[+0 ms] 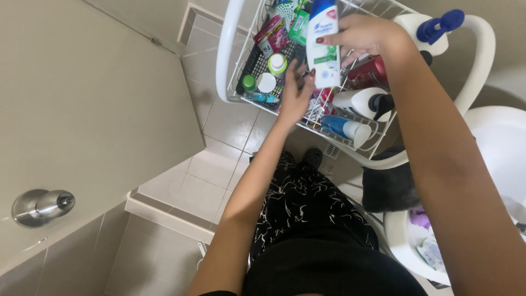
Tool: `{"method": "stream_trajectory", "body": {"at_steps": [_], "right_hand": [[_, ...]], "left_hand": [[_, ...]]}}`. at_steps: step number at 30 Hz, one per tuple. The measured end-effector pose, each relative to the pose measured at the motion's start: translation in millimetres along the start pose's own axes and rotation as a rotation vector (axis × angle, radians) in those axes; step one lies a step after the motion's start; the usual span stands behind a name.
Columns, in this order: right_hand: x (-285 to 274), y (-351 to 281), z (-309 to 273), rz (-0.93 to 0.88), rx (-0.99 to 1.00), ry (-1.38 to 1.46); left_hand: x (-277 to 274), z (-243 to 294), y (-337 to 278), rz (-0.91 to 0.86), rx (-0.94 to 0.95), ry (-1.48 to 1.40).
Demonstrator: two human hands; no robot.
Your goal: The person organizes a white wire bathroom caddy by rearranging various bottles, a towel, and small packets. They pick up and reposition items like shampoo bottles and a dark towel, then place a small pink packet into the caddy.
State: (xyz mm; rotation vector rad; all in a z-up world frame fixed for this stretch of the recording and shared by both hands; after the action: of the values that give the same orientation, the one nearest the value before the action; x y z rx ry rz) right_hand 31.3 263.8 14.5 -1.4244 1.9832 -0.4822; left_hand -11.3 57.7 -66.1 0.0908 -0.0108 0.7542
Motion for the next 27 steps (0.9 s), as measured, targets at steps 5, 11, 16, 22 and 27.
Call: {"method": "stream_trajectory", "body": {"at_steps": [5, 11, 16, 22, 27], "right_hand": [[3.6, -29.2, -20.8, 0.119, 0.018, -0.233], [-4.5, -43.2, -11.9, 0.022, 0.005, -0.149], [-24.3, -32.4, -4.8, 0.153, -0.042, -0.434], [-55.4, 10.3, 28.6, 0.5, -0.27, -0.951], [-62.1, 40.3, 54.1, 0.589, -0.197, -1.019]], "left_hand": [[23.1, -29.2, 12.7, -0.223, -0.482, -0.659], [37.9, -11.1, 22.5, -0.239, -0.541, -0.968], [54.6, -7.9, 22.3, -0.29, -0.585, -0.961], [36.5, -24.9, 3.0, -0.352, -0.704, -0.487], [19.6, -50.5, -17.9, -0.341, -0.672, -0.405]]}}
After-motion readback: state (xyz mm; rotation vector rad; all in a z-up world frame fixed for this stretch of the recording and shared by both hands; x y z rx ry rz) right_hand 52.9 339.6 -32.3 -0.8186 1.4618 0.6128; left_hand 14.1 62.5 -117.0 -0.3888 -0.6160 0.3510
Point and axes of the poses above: each hand's wrist, its own y-axis towards the middle knuckle, its own x-axis out of the palm, z = x × y, the point moved 4 cm from there along y, towards the middle knuckle
